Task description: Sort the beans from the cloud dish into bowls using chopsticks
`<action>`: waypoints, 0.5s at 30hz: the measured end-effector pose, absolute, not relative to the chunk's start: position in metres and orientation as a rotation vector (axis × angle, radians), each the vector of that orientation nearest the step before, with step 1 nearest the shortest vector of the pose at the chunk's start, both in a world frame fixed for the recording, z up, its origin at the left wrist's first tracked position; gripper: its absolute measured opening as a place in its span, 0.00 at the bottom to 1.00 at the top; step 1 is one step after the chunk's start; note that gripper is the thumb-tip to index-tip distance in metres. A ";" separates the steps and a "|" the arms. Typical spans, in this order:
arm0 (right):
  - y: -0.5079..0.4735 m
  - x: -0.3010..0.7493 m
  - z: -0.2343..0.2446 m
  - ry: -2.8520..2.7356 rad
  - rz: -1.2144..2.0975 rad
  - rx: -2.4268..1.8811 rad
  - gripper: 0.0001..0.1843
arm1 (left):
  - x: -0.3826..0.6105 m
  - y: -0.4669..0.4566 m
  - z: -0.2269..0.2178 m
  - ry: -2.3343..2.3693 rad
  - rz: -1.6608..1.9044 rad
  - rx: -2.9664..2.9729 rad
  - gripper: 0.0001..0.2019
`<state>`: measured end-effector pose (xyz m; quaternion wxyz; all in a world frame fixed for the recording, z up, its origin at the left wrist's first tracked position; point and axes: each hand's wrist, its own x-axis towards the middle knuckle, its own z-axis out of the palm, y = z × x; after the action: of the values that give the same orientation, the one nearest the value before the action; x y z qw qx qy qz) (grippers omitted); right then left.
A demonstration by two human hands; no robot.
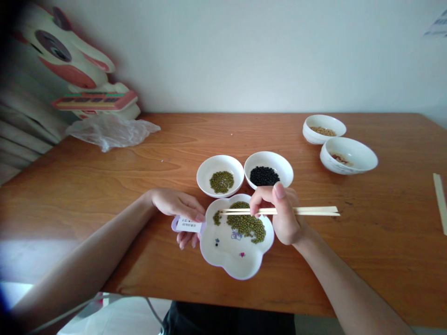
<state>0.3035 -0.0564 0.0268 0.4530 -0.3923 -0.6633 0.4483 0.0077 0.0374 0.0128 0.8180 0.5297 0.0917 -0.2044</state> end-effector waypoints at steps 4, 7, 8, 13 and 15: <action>-0.057 0.304 0.030 -1.657 1.104 -0.958 0.41 | 0.008 0.038 0.014 0.201 -0.446 1.134 0.22; -0.056 0.303 0.031 -1.680 1.100 -0.949 0.41 | 0.008 0.038 0.014 0.194 -0.443 1.141 0.23; -0.056 0.302 0.031 -1.684 1.095 -0.942 0.42 | 0.009 0.038 0.014 0.191 -0.441 1.143 0.23; -0.056 0.300 0.030 -1.697 1.078 -0.940 0.42 | 0.008 0.038 0.013 0.185 -0.436 1.146 0.22; -0.057 0.301 0.029 -1.704 1.080 -0.943 0.41 | 0.008 0.038 0.013 0.200 -0.442 1.136 0.22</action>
<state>0.3006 -0.0566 0.0295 0.4416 -0.3799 -0.6866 0.4350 0.0078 0.0378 0.0130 0.8153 0.5326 0.0937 -0.2071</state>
